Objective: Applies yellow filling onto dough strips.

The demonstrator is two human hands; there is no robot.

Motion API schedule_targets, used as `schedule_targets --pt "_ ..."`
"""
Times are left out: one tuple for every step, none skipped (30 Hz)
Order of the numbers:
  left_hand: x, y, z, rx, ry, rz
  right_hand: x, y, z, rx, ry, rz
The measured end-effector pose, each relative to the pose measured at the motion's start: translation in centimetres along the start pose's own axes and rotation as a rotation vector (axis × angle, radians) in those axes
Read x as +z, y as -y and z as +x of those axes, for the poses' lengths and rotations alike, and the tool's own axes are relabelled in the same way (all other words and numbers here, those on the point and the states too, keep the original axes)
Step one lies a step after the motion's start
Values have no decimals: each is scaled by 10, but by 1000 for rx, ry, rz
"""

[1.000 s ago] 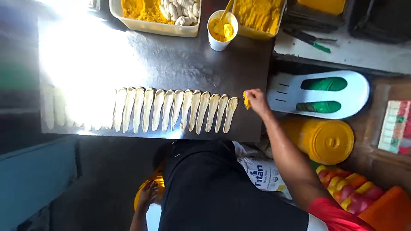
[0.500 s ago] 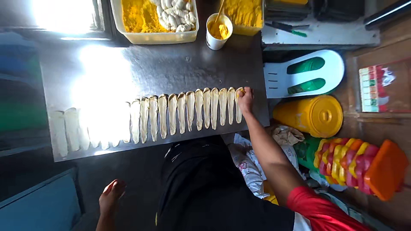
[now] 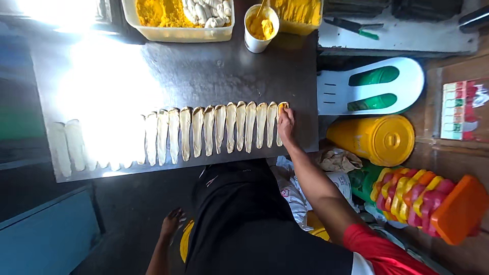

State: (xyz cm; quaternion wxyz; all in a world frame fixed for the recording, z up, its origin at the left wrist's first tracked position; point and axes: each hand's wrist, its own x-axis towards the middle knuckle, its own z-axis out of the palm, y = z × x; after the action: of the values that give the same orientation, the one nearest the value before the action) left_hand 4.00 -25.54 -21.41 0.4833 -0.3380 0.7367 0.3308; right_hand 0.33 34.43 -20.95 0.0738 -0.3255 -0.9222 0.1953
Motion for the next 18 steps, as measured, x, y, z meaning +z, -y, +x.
schedule_targets --pt "0 -3 3 -2 14 21 -1 -2 2 2 3 3" --pt "0 -5 7 5 17 23 -3 -4 3 11 3 11" --pt "0 -8 8 20 -1 10 -4 -7 2 15 5 16" --pt "1 -12 8 37 -30 -9 -3 -11 -1 12 18 17" --pt "1 -17 8 53 -57 -20 1 -14 -4 -4 25 13" --pt "-1 -22 7 63 -74 -19 8 -17 -7 -23 27 17" --pt "-3 -26 6 67 -78 -9 14 -22 -12 -38 33 21" --pt "-4 -29 5 69 -70 8 17 -25 -16 -46 53 6" --pt "-4 -32 5 71 -54 22 15 -27 -18 -72 68 -30" --pt "-3 -34 4 72 -44 26 10 -29 -19 -120 75 -67" --pt "-2 -35 3 74 -44 17 0 -27 -20 -163 95 -94" --pt "-2 -36 2 81 -54 2 -14 -23 -20 -189 119 -92" --pt "-1 -35 3 90 -65 -26 -29 -17 -15 -192 150 -55" --pt "1 -33 4 95 -71 -50 -43 -11 -11 -174 182 5" --pt "2 -29 5 97 -70 -72 -54 -8 -8 -140 200 86" --pt "4 -25 5 97 -68 -88 -62 -5 -4 -101 199 152" --pt "7 -21 6 94 -65 -101 -67 -1 0 -66 188 193" --pt "11 -16 6 90 -63 -116 -68 3 6 -33 175 222"
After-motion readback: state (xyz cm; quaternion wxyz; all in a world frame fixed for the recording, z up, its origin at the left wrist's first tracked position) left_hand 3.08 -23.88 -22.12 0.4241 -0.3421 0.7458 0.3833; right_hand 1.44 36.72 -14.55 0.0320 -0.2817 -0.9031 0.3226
